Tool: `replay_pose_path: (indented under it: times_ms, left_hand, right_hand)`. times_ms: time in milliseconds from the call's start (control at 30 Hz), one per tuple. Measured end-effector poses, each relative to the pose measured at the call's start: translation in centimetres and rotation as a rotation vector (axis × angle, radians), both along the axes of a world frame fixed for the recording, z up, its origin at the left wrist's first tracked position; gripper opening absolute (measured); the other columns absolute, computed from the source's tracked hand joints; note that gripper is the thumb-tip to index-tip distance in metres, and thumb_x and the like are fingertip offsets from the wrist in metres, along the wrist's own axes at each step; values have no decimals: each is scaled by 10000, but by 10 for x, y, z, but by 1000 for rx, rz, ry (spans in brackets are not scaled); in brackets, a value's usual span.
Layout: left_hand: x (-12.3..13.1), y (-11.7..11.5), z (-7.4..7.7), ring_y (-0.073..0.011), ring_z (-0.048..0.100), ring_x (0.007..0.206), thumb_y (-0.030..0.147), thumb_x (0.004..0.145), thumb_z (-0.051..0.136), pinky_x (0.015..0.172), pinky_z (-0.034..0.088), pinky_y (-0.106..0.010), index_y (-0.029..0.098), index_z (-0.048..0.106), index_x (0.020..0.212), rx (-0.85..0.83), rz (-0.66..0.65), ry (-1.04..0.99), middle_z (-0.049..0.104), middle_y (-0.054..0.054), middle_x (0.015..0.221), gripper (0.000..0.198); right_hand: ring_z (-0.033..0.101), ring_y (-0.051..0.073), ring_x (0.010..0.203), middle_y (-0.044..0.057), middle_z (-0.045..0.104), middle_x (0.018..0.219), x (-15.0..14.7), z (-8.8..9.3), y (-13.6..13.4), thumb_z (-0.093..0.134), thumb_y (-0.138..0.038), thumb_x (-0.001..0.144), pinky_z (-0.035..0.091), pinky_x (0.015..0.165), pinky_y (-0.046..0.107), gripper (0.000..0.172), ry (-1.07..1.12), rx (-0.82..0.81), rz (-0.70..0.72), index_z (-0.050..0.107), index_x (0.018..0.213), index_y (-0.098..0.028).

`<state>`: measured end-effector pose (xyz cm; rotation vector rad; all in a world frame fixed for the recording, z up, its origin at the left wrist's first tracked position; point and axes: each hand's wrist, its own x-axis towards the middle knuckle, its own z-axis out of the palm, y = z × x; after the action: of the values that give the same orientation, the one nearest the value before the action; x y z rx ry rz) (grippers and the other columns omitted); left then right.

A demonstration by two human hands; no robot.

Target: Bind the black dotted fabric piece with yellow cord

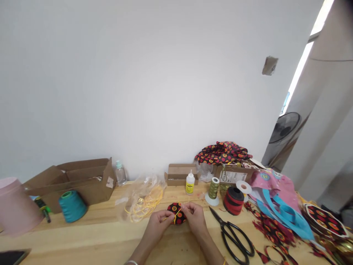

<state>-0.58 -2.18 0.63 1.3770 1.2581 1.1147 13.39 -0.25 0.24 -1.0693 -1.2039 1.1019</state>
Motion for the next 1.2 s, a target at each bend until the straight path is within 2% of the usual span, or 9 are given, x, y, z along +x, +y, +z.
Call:
replay_pose_path:
  times_ms: [133, 300, 467, 533, 633, 733, 900, 1067, 1200]
  left_hand:
    - [1, 1, -3, -128, 525, 515, 371, 575, 580, 503, 381, -198, 117, 637, 628, -14, -13, 20, 624, -14, 551, 266]
    - [0, 3, -9, -129, 518, 515, 336, 591, 561, 504, 375, -200, 110, 642, 605, 88, -17, 41, 623, -21, 547, 240]
    - [0, 4, -11, -144, 534, 543, 321, 595, 548, 527, 389, -212, 108, 645, 610, 130, -17, 38, 629, -28, 558, 235]
    - [0, 3, -11, -144, 535, 539, 324, 590, 548, 523, 390, -213, 111, 642, 605, 142, -9, 29, 627, -24, 550, 233]
    - [0, 2, -12, -142, 528, 523, 325, 569, 557, 511, 386, -213, 116, 639, 591, 159, 14, 27, 620, -18, 537, 226]
    - [1, 4, -14, -145, 530, 523, 321, 544, 570, 516, 389, -222, 117, 637, 591, 146, 33, -7, 620, -20, 541, 219]
    - [1, 5, -12, -156, 550, 568, 277, 564, 556, 571, 405, -236, 118, 636, 595, 146, -40, -57, 632, -27, 573, 180]
    - [-3, 4, -6, -157, 555, 568, 265, 599, 527, 568, 406, -236, 122, 642, 587, 127, -173, -59, 644, -25, 575, 185]
    - [-8, 6, -4, -161, 560, 584, 292, 603, 534, 581, 406, -239, 120, 646, 593, 99, -245, -37, 646, -25, 573, 205]
  right_hand:
    - [422, 89, 447, -4, 525, 463, 1, -4, 1, 604, -398, 565, 339, 456, 203, 300, 69, -36, 49, 563, 500, -108]
    - [385, 64, 444, -32, 489, 442, 5, -1, 2, 641, -386, 525, 316, 464, 183, 297, 174, -42, 109, 536, 467, -114]
    - [264, 30, 346, -66, 363, 369, 12, 8, -8, 590, -427, 568, 211, 351, 161, 336, 157, -89, 207, 516, 477, -112]
    - [175, 12, 314, -87, 300, 369, 16, 8, -18, 554, -396, 611, 123, 318, 151, 297, 242, -219, 326, 519, 531, -112]
    - [149, 2, 314, -98, 300, 409, 19, 4, -35, 562, -287, 600, 82, 316, 135, 178, 472, -416, 448, 533, 682, -131]
    - [173, 2, 307, -102, 337, 416, 15, 0, -46, 564, -246, 578, 83, 315, 125, 331, 531, -397, 416, 520, 896, -165]
    - [223, 20, 259, -79, 407, 353, -8, -6, -41, 560, -344, 598, 106, 296, 144, 513, 239, -222, 275, 486, 1050, -112]
    - [258, 37, 276, -80, 359, 321, -27, -19, -29, 528, -369, 640, 187, 311, 157, 443, -105, 1, 148, 557, 980, -86]
    - [368, 67, 351, -38, 468, 406, -27, -21, -32, 463, -346, 701, 278, 367, 168, 345, -426, 142, -24, 589, 956, -150]
